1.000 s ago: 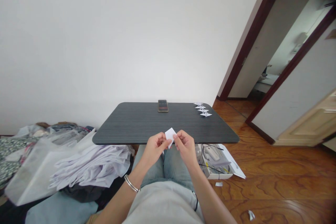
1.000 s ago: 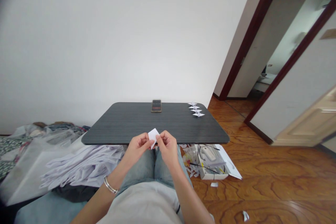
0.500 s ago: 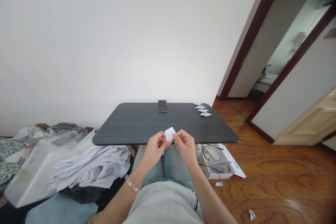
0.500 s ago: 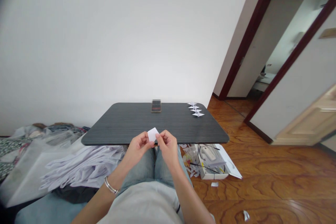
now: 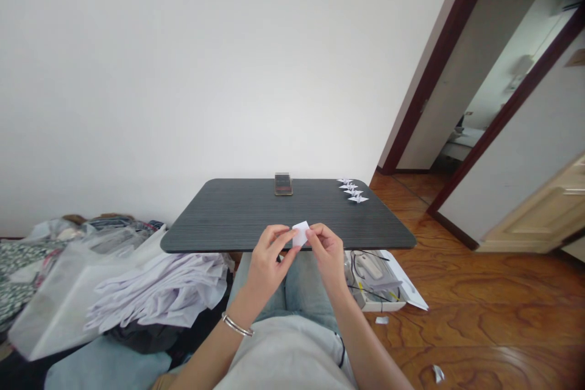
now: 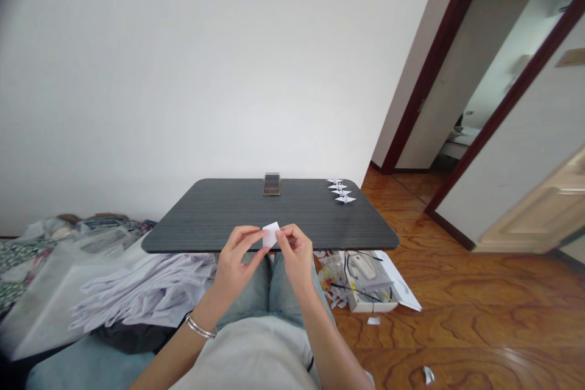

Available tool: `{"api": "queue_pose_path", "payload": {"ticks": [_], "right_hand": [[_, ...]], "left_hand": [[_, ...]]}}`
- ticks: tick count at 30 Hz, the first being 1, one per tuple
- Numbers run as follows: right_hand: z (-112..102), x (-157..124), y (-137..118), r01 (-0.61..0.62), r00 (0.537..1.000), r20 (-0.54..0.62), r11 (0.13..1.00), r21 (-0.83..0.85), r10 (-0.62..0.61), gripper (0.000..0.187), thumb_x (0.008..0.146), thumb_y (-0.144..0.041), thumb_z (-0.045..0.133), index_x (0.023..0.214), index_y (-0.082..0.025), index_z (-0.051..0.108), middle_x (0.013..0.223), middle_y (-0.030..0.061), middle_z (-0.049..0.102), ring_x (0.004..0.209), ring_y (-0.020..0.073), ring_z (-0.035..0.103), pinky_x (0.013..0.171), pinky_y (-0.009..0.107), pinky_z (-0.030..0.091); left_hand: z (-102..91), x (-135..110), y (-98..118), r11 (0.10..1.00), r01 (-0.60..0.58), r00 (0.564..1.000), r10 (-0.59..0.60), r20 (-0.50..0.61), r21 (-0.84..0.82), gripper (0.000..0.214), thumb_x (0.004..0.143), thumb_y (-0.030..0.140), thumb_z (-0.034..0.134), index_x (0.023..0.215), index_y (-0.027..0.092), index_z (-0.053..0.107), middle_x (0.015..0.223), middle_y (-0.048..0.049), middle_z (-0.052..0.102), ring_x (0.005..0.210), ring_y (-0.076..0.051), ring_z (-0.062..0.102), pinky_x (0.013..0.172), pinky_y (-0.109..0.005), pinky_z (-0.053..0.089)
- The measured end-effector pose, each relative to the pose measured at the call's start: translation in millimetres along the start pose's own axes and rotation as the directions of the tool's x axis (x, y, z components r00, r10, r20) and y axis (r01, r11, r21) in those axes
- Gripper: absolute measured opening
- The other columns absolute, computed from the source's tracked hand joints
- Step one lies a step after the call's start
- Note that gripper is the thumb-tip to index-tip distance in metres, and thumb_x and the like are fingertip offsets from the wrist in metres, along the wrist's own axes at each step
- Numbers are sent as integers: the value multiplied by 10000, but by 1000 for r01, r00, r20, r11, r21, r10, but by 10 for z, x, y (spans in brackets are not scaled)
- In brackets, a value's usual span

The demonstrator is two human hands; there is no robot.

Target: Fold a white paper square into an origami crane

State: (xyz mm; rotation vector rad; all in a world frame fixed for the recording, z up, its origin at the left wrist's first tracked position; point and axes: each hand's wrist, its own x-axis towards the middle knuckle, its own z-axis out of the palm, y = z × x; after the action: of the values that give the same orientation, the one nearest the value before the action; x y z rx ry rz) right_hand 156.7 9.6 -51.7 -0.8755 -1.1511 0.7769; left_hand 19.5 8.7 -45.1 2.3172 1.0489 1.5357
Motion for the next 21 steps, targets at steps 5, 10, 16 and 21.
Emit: {"api": "queue_pose_path", "payload": {"ticks": [5, 10, 16, 21], "right_hand": [[24, -35, -74, -18, 998, 68, 999, 26, 16, 217, 789, -377, 552, 710, -181, 601, 637, -6, 569, 466, 92, 393, 444, 219, 313], [25, -43, -53, 4, 996, 88, 1000, 17, -5, 218, 818, -365, 519, 746, -183, 614, 675, 9, 575, 527, 111, 456, 461, 221, 335], [25, -14, 50, -22, 1000, 1, 998, 53, 22, 161, 726, -275, 646, 834, -196, 555, 704, -7, 562, 634, 128, 509, 579, 232, 398], [10, 2, 19, -58, 996, 72, 997, 49, 54, 186, 755, -340, 599, 688, -177, 541, 586, -35, 480, 523, 97, 426, 507, 217, 347]], "left_hand": [[2, 10, -4, 999, -16, 999, 17, 40, -34, 278, 823, 196, 530, 1095, 211, 585, 1112, -97, 554, 979, -188, 548, 836, -330, 468], [-25, 32, 47, 990, 63, 997, -56, 59, -123, 245, 843, 167, 486, 1045, 189, 623, 1004, -79, 643, 934, -176, 583, 825, -294, 458], [-23, 30, 90, 942, 269, 963, -262, 62, -202, 168, 827, 239, 516, 854, 145, 653, 795, -56, 667, 734, -158, 602, 684, -247, 459], [-10, 52, 90, 798, 443, 896, -394, 204, -409, 225, 822, 315, 519, 862, 136, 649, 787, -49, 679, 699, -164, 627, 662, -245, 482]]}}
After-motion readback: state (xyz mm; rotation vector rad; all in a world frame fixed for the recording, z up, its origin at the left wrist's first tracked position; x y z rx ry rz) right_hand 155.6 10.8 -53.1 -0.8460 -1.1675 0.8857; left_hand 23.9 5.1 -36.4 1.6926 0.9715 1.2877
